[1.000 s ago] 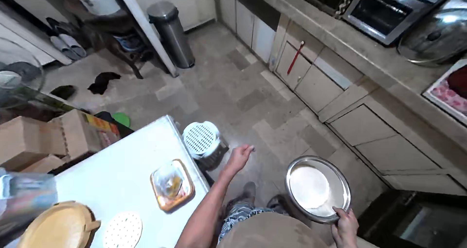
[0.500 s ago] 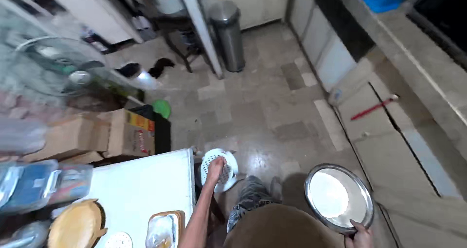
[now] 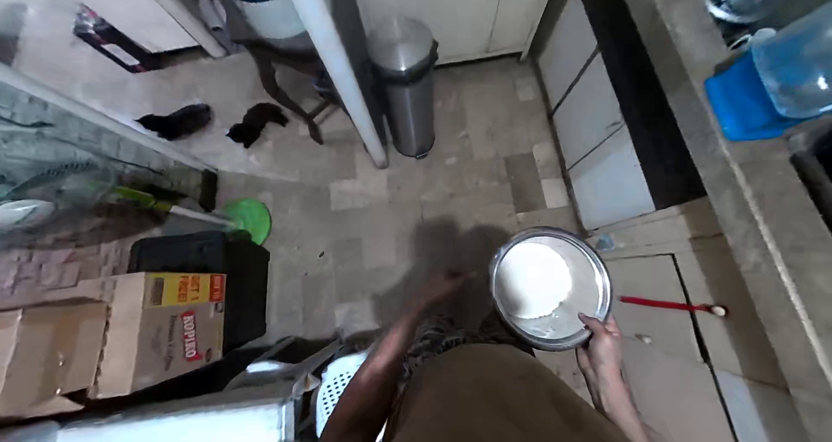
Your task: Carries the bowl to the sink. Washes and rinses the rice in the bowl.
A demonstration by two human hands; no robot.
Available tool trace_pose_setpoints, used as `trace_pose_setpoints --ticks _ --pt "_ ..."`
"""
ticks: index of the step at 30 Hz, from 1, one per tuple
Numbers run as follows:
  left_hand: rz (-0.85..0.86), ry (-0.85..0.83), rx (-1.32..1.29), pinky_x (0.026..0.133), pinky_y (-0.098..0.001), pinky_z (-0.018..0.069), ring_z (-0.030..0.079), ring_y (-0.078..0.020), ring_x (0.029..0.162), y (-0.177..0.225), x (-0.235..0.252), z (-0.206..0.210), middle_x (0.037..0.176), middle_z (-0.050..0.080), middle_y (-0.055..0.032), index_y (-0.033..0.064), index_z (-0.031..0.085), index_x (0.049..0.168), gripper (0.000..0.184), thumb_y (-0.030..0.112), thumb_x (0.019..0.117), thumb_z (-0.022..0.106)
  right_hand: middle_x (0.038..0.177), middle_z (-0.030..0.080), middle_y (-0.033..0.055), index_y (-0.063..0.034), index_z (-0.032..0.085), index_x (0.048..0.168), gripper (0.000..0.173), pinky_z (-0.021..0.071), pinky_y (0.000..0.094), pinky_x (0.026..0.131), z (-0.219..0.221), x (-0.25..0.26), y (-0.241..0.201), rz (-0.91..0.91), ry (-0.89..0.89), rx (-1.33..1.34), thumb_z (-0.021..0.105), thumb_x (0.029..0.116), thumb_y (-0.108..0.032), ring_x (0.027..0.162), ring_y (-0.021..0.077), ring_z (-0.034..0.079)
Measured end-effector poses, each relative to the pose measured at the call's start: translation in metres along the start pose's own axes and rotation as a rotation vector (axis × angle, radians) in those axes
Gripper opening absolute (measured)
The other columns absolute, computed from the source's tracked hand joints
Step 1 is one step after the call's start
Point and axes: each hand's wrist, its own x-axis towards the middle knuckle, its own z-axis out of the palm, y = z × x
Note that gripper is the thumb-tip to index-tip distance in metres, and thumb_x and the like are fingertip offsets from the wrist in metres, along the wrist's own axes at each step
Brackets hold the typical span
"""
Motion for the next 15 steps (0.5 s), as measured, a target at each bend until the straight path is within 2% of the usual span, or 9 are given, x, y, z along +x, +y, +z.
trace_pose_setpoints --ticks 2,5,8,11,12,15 --pt "0.093 -0.09 0.054 0.093 -0.0479 0.0553 0.068 -0.0215 0.101 0.059 0.058 -0.031 0.112 0.07 -0.0123 0.0087 0.067 0.124 0.058 0.06 0.0983 0.057 0.123 0.067 0.0147 -0.0029 0.049 0.144 0.053 0.0634 0.0408 0.082 0.042 0.037 -0.025 0.0 -0.037 0.007 0.054 0.0918 0.006 0.101 0.0209 0.071" --pt "0.143 -0.152 0.109 0.098 -0.051 0.0537 0.068 -0.0268 0.106 0.121 0.124 -0.073 0.117 0.069 -0.0189 0.0024 0.062 0.133 0.048 0.039 0.101 0.061 0.122 0.067 0.0156 -0.0007 0.048 0.144 0.052 0.0638 0.0412 0.082 0.094 0.097 -0.053 -0.026 -0.085 0.002 0.055 0.0922 0.006 0.1 0.0217 0.072" --pt "0.153 -0.108 0.164 0.093 -0.0539 0.0545 0.068 -0.0285 0.102 0.146 0.185 -0.108 0.111 0.07 -0.0177 0.0041 0.061 0.132 0.045 0.035 0.0983 0.063 0.121 0.068 0.0153 0.001 0.05 0.141 0.048 0.0623 0.0397 0.086 0.138 0.174 -0.063 -0.004 -0.126 -0.055 0.058 0.0937 0.004 0.102 0.0207 0.07" --pt "0.141 -0.02 0.152 0.083 -0.0541 0.0559 0.068 -0.0276 0.089 0.159 0.243 -0.138 0.099 0.07 -0.0152 0.0038 0.064 0.124 0.041 0.032 0.0948 0.066 0.108 0.072 0.0169 0.0032 0.058 0.131 0.04 0.0635 0.0432 0.079 0.191 0.257 -0.068 0.187 -0.076 -0.155 0.07 0.0936 -0.005 0.091 0.0235 0.072" --pt "0.116 -0.002 0.124 0.082 -0.0542 0.0558 0.068 -0.0274 0.088 0.165 0.26 -0.147 0.097 0.069 -0.015 0.0037 0.064 0.123 0.04 0.031 0.0941 0.066 0.109 0.071 0.0179 0.0032 0.056 0.131 0.04 0.0634 0.0445 0.079 0.208 0.283 -0.074 0.259 -0.087 -0.181 0.069 0.0946 -0.006 0.092 0.0247 0.072" --pt "0.025 0.024 0.116 0.091 -0.0565 0.0545 0.07 -0.0276 0.097 0.179 0.293 -0.186 0.102 0.071 -0.015 0.0057 0.067 0.121 0.045 0.043 0.0967 0.064 0.115 0.068 0.0176 0.0022 0.053 0.135 0.04 0.0617 0.0439 0.084 0.261 0.343 -0.097 0.343 -0.161 -0.25 0.064 0.0985 -0.009 0.098 0.0234 0.07"
